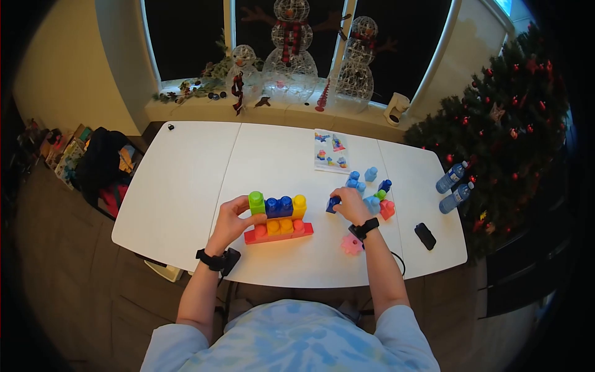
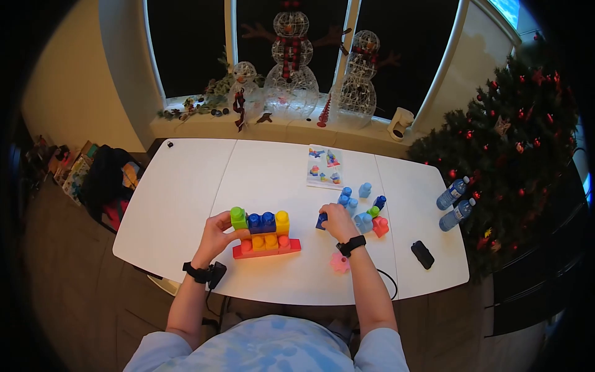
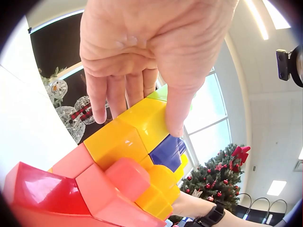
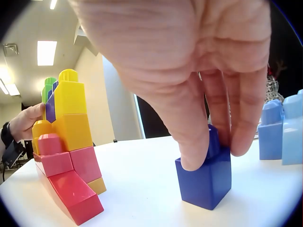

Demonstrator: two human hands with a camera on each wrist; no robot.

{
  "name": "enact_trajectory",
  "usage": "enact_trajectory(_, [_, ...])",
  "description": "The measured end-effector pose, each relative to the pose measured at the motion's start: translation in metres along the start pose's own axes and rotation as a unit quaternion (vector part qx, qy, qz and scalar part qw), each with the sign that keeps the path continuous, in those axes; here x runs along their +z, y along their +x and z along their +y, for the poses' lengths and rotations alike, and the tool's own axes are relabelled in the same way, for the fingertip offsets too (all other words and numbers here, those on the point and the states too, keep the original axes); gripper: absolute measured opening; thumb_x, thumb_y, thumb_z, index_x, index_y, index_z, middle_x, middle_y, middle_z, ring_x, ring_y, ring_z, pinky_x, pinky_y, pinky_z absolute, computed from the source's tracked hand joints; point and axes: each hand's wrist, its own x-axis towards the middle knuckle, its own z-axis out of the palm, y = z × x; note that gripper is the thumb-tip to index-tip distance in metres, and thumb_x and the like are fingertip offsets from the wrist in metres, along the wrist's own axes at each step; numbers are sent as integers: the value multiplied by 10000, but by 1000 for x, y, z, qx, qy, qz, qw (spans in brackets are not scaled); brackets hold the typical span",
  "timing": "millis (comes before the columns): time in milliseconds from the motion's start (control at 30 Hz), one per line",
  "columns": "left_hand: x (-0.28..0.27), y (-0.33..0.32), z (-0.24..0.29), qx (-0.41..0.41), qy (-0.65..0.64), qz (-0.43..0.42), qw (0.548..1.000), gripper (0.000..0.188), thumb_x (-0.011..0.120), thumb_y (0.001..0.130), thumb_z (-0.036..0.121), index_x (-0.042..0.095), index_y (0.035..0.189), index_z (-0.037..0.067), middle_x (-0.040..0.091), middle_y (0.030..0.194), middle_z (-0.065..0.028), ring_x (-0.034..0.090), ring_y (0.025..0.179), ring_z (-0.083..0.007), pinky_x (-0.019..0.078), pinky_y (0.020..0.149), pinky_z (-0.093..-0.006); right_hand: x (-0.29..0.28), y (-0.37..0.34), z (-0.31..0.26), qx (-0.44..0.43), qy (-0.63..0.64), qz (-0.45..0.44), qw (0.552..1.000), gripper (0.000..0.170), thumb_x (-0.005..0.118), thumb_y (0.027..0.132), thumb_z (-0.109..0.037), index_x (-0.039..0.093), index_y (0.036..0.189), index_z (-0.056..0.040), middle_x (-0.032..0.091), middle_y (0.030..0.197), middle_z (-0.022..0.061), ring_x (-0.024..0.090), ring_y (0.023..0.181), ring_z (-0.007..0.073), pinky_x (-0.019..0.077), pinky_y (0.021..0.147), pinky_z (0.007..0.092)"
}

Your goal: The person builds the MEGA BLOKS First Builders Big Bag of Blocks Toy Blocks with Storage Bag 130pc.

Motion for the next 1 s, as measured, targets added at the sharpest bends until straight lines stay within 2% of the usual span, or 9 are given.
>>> enact_trajectory(167, [0,0,-1,-5,0,-1,1000,407,845,837,49,688,1207,-17,749,1154,-83,699,1103,-173,534,1039,-341,-13,6,-19,12,20,35,999,347,786,770,1,729,1112,-8,726,1075,193,692,1038,375,560,933,431])
enact_trajectory(233, [1,-1,3,-3,-2,2,1000,403,847,836,51,689,1201,-16,750,1150,-81,699,1101,-171,534,1037,-340,-28,6,-43,-51,69,121,989,318,763,823,-12,712,1137,1,721,1109,180,704,1009,356,579,894,406])
enact_trajectory(267, [2,-1,4,0,-4,5,1000,399,848,835,53,691,1195,-16,750,1146,-79,699,1099,-169,535,1034,-338,-38,4,-62,-51,70,120,989,318,763,823,-12,712,1137,1,721,1109,180,704,1009,356,579,894,406])
enact_trajectory(333, [1,-1,2,0,0,3,1000,399,849,834,54,692,1194,-14,750,1141,-76,699,1095,-167,536,1031,-338,-57,-2,-105,-124,176,125,968,299,733,872,-20,693,1167,10,709,1134,168,707,975,334,585,855,380])
enact_trajectory(533, [1,0,3,-1,-7,-3,1000,406,851,833,56,692,1200,-10,749,1135,-71,698,1086,-163,534,1027,-338,-54,-1,-158,-256,206,62,942,350,696,888,-17,673,1237,-12,681,1110,161,692,986,344,573,864,384])
enact_trajectory(700, [0,-1,2,-15,-13,-3,1000,424,851,838,62,687,1220,-23,749,1157,-90,687,1141,-180,511,1069,-350,-44,0,-169,-269,175,33,946,347,682,890,-36,675,1236,-12,668,1133,161,680,997,365,563,899,411])
enact_trajectory(767, [1,-1,2,-17,-15,-3,1000,442,854,838,68,683,1234,-24,749,1160,-94,685,1147,-184,508,1072,-350,-43,0,-171,-263,162,22,951,354,698,888,-28,691,1243,-29,682,1127,149,690,1003,348,570,897,378])
enact_trajectory(900, [1,-1,2,-3,-7,1,1000,402,849,839,66,690,1200,-13,745,1150,-71,691,1100,-163,527,1039,-345,-38,0,-172,-257,161,5,953,355,699,886,-31,692,1241,-29,682,1129,150,693,999,350,569,898,382])
enact_trajectory(1000, [0,-1,1,-12,-12,-8,1000,456,858,838,80,680,1244,-28,747,1176,-102,681,1168,-193,506,1074,-354,-37,1,-173,-257,164,5,952,354,697,885,-29,691,1239,-31,684,1130,153,696,998,351,570,896,385])
